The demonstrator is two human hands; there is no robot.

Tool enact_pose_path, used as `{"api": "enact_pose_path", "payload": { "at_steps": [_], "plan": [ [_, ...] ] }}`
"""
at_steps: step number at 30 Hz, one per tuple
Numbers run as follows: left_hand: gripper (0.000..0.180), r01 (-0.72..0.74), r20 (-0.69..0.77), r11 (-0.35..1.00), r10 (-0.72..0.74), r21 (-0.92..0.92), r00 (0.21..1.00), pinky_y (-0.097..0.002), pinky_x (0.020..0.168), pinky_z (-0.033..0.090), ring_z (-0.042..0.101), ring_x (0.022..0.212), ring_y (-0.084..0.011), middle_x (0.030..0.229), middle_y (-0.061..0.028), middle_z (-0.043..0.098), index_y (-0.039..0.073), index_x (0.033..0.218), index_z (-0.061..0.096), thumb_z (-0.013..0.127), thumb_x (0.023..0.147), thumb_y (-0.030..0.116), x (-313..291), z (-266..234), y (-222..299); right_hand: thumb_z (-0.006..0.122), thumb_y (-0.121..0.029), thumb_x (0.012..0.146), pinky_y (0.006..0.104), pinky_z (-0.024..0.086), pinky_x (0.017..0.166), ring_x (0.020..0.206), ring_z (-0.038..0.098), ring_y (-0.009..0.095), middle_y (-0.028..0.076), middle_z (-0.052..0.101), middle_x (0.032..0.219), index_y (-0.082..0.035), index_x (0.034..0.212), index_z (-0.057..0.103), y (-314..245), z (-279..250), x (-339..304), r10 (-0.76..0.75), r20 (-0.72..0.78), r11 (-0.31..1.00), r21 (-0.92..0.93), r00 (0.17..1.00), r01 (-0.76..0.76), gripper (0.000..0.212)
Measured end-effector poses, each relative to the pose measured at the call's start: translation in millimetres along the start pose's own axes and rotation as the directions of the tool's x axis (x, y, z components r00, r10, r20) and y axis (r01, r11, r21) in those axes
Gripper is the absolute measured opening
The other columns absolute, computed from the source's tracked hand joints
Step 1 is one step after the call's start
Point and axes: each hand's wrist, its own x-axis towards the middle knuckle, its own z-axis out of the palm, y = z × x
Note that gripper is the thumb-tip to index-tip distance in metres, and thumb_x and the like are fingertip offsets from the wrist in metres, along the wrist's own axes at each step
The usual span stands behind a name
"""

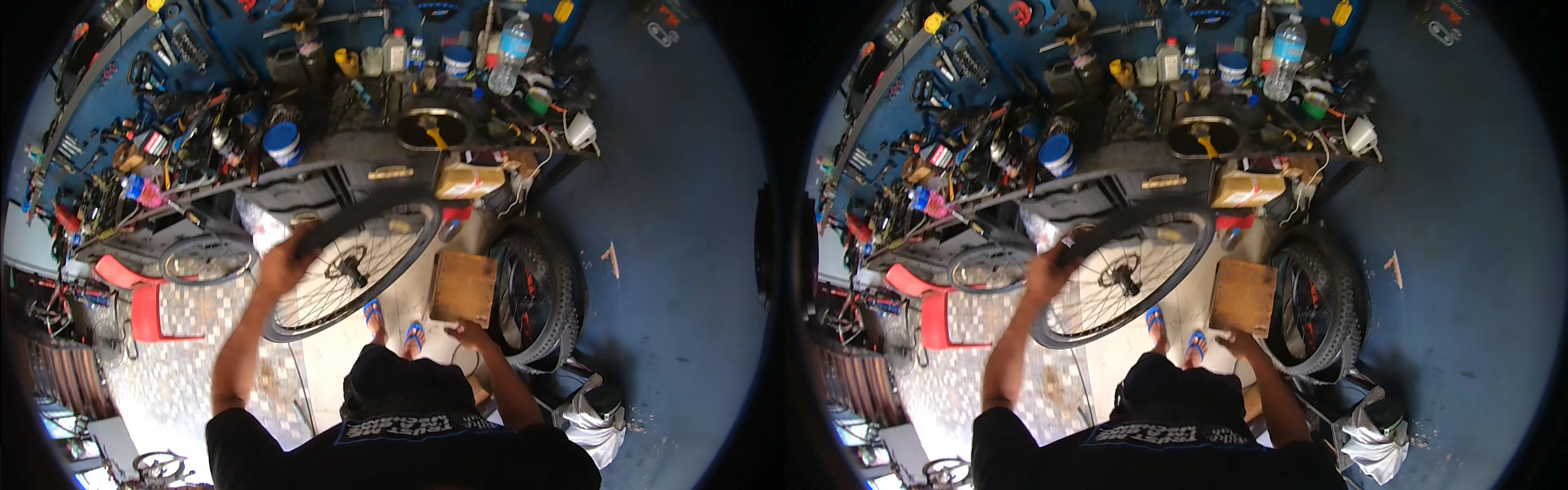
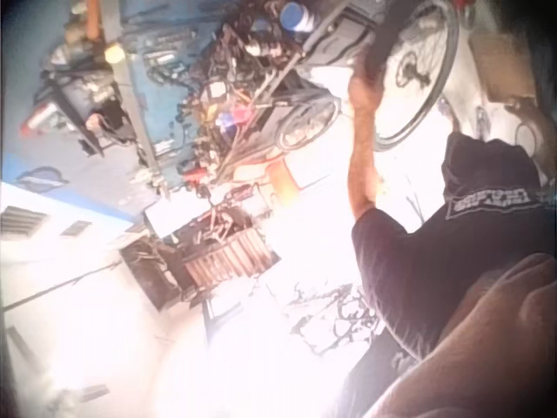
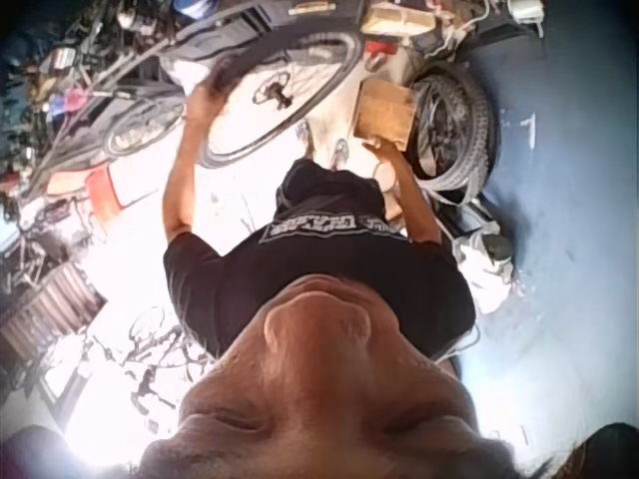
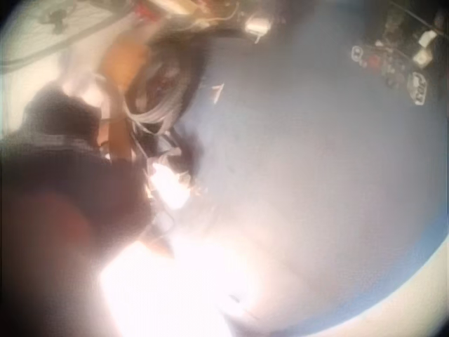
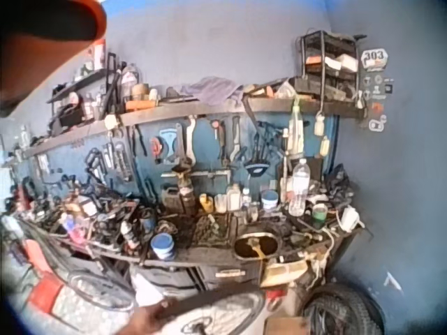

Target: The person applies lubricant to a bicycle hub bearing using a syringe, then wipes the hub with a cloth and rotates the wheel to check movement. The person handles the hub, syringe, and cloth during the process.

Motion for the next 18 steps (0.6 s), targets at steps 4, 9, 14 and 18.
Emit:
{"api": "enact_pose_path", "payload": {
  "at_steps": [4, 9, 14, 18],
  "plan": [
    [0.053, -0.183, -0.236, 0.932, 0.111, -0.314, 0.965, -0.0292, 0.086, 0.054, 0.068, 0.091, -0.0137, 0.111, -0.0085, 0.074, 0.002, 0.146, 0.055, 0.071, 0.098, 0.016, -41.5, -140.2, 21.9, 0.057, -0.069, 0.096, 0.0414, 0.05, 0.093, 0.106, 0.065, 0.029, 0.014, 0.065, 0.126, -0.008, 0.148, 0.05, 29.2, 42.6, 64.0, 0.164, -0.138, 0.731, 0.682, 0.977, -0.026, 0.081],
    [0.052, -0.075, -0.366, 0.764, -0.218, -0.641, 0.905, -0.0286, 0.057, 0.057, 0.067, 0.066, -0.0129, 0.096, -0.0078, 0.07, 0.004, 0.148, 0.051, 0.067, 0.102, 0.023, -82.3, -175.5, -27.3, 0.047, -0.086, 0.088, 0.0478, 0.046, 0.104, 0.125, 0.055, 0.03, 0.014, 0.058, 0.137, -0.014, 0.148, 0.052, -20.9, 45.3, 77.8, -0.268, -0.068, -0.065, 0.996, 0.961, 0.052, 0.094],
    [0.048, -0.076, -0.393, 0.652, -0.356, -0.754, 0.848, -0.0295, 0.057, 0.06, 0.067, 0.065, -0.0142, 0.098, -0.0091, 0.069, 0.005, 0.145, 0.054, 0.066, 0.103, 0.025, -107.7, -148.1, -66.9, 0.046, -0.098, 0.075, 0.0512, 0.049, 0.104, 0.13, 0.055, 0.035, 0.019, 0.057, 0.144, -0.009, 0.145, 0.054, -70.0, -35.5, 40.4, -0.368, -0.206, -0.442, 0.897, 0.907, 0.024, 0.114],
    [0.051, -0.018, -0.39, 0.65, -0.433, -0.76, 0.813, -0.0309, 0.06, 0.062, 0.068, 0.07, -0.0152, 0.098, -0.0089, 0.069, 0.003, 0.144, 0.054, 0.068, 0.102, 0.028, -116.9, -148.0, -83.2, 0.041, -0.101, 0.073, 0.0532, 0.048, 0.105, 0.139, 0.049, 0.037, 0.02, 0.056, 0.147, 0.002, 0.147, 0.048, -87.9, -53.3, 51.0, -0.299, -0.149, -0.207, 0.974, 0.942, 0.088, 0.127]
  ]
}}
